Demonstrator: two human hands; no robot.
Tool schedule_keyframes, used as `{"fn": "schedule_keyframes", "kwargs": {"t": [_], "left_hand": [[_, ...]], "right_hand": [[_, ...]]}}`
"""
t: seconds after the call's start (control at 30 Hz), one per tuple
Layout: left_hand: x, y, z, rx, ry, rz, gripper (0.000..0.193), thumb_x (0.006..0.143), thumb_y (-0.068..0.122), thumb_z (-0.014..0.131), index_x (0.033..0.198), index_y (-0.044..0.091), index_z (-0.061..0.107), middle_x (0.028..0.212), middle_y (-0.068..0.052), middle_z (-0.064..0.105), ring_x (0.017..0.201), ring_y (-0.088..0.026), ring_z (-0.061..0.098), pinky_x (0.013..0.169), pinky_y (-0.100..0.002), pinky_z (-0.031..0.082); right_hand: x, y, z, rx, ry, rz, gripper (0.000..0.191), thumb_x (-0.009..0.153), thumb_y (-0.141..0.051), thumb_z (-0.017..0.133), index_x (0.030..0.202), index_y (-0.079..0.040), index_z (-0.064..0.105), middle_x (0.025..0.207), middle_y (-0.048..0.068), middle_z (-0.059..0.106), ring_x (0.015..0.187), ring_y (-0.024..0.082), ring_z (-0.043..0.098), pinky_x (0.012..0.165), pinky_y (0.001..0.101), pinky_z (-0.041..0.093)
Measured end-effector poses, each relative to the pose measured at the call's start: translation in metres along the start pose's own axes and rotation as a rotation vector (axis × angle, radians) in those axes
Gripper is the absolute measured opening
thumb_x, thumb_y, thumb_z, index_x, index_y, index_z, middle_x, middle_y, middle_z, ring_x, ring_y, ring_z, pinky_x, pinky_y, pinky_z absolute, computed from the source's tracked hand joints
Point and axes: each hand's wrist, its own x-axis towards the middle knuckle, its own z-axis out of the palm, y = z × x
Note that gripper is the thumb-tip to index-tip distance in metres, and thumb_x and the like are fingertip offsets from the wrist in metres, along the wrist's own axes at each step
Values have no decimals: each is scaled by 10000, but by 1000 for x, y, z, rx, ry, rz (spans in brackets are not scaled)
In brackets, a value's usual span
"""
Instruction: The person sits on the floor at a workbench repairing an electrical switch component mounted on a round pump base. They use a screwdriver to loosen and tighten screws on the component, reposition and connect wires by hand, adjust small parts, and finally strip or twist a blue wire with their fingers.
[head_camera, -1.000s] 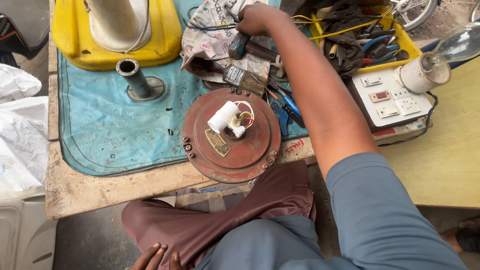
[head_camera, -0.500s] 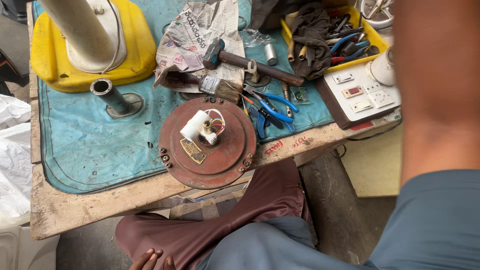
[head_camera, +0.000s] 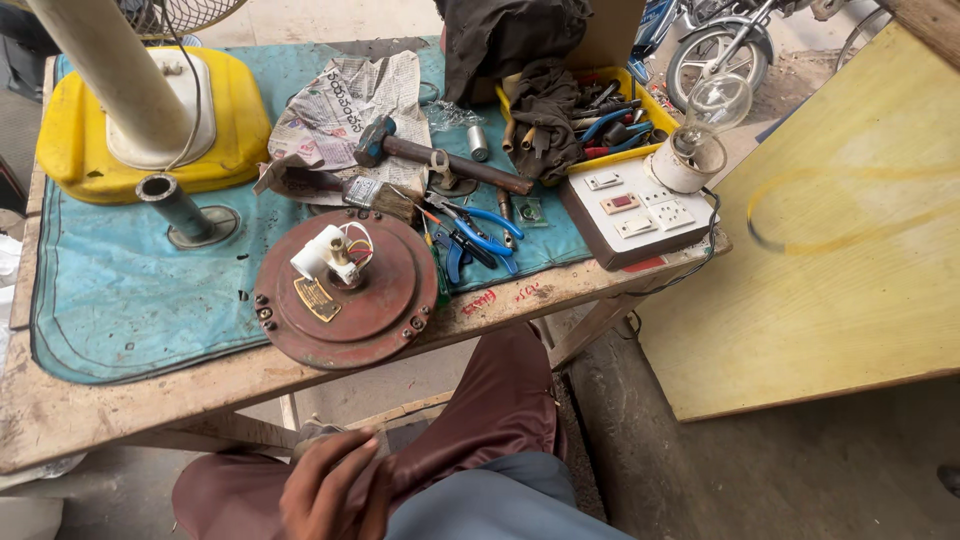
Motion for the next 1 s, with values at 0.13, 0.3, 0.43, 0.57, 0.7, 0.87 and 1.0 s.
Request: {"fn": "schedule_keyframes", "kwargs": {"t": [0.13,0.3,0.43,0.57,0.7,0.87,1.0], "left_hand": [[49,40,37,-373,-282,200,396,803,84,862,1130,1,656,1112,-170,697,938,-295,727,789,-359,588],[90,89,114,-804,-449,-95,550,1021,278,658,1444,-32,494,1415,-230,591,1286,-307,595,1097,-380,463],[84,104,174,-1094,-497,-379,568,1104,365,524,1514,-13,417,1416,-166,568,1337,-227,552,1134,-338,435],[57,87,191,-1264,-234,-761,429,1164,360,438,1284,-26,584,1231,-148,674,1121,-175,626,1022,-340,512],[55,66,189,-1326,-172,-896,403,1151,377,420,1092,11,580,1101,-147,705,1038,-184,687,954,-336,552],[78,40,162,-1487,-233,-1003,372,1121,377,429,1087,30,558,899,-35,591,803,-141,601,761,-282,508],[99,29,106,-1372,-459,-926,329,1141,327,428,1215,24,535,803,16,441,675,-81,402,595,-243,351]], "right_hand": [[-51,-3,-36,72,78,18,164,1143,-129,680,1223,14,681,978,167,689,845,262,673,766,363,528],[-129,-46,-58,138,60,13,142,1148,-93,715,1217,26,682,971,156,681,845,237,666,772,332,524],[-238,-87,17,36,51,173,196,1046,-59,717,1223,24,717,942,183,675,815,313,665,722,381,509],[-290,-120,63,221,105,260,187,1078,-74,662,1241,14,681,1078,172,714,975,292,742,825,349,576],[-274,-143,69,918,184,645,164,1130,-94,618,1237,19,668,1107,144,705,1010,224,708,941,365,567],[-280,-95,25,1358,284,871,181,1132,-130,615,1232,21,614,909,78,610,673,133,497,640,295,407],[-306,-49,-60,1254,288,911,371,1205,-297,494,1219,45,637,787,33,530,522,79,370,516,228,310]]}}
